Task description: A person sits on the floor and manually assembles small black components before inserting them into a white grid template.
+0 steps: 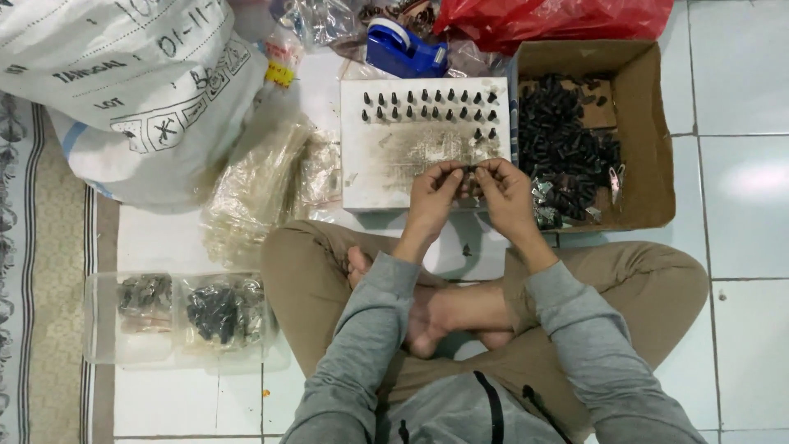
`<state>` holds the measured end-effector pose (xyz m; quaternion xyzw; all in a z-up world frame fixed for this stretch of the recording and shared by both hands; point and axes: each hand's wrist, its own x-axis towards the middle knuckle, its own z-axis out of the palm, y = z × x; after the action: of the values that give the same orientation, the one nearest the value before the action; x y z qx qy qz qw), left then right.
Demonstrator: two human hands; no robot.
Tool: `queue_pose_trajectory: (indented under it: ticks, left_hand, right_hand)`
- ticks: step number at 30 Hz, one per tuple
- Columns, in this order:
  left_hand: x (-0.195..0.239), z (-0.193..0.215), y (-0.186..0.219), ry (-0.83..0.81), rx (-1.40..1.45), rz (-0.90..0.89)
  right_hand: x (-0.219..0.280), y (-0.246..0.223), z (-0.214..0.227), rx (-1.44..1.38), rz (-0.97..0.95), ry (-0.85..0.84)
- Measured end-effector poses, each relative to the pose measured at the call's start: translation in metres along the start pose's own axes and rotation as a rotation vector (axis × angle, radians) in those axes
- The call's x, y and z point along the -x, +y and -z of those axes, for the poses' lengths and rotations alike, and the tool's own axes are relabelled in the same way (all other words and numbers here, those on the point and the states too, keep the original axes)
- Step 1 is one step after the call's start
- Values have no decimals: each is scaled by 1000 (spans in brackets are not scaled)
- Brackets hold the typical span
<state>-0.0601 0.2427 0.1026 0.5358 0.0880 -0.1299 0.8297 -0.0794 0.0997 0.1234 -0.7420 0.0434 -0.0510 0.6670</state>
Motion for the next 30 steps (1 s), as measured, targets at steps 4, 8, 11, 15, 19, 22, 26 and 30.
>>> queue_pose_trajectory:
  ticks: [4, 8, 11, 15, 19, 22, 26, 30]
  left_hand:
    - [-3, -2, -4, 9, -47, -12]
    - [-1, -4, 0, 20, -61, -64]
    - [1, -4, 4, 28, -75, -101]
    - [8, -9, 20, 28, -146, -132]
    - [11, -9, 19, 14, -245, -123]
    - [7, -6, 11, 3, -266, -153]
    - [3, -12, 17, 9, -221, -100]
    - [-2, -10, 12, 24, -193, -74]
  right_hand:
    - [1, -10, -4, 16, 16, 16]
    - [-1, -19, -3, 54, 51, 20]
    - [-1, -25, -1, 119, 73, 3]
    - [3, -41, -1, 227, 84, -22]
    - [3, -30, 5, 336, 103, -45]
    - [4, -29, 5, 327, 46, -57]
    - [5, -32, 2, 253, 31, 1]
    - [6, -40, -6, 161, 15, 54]
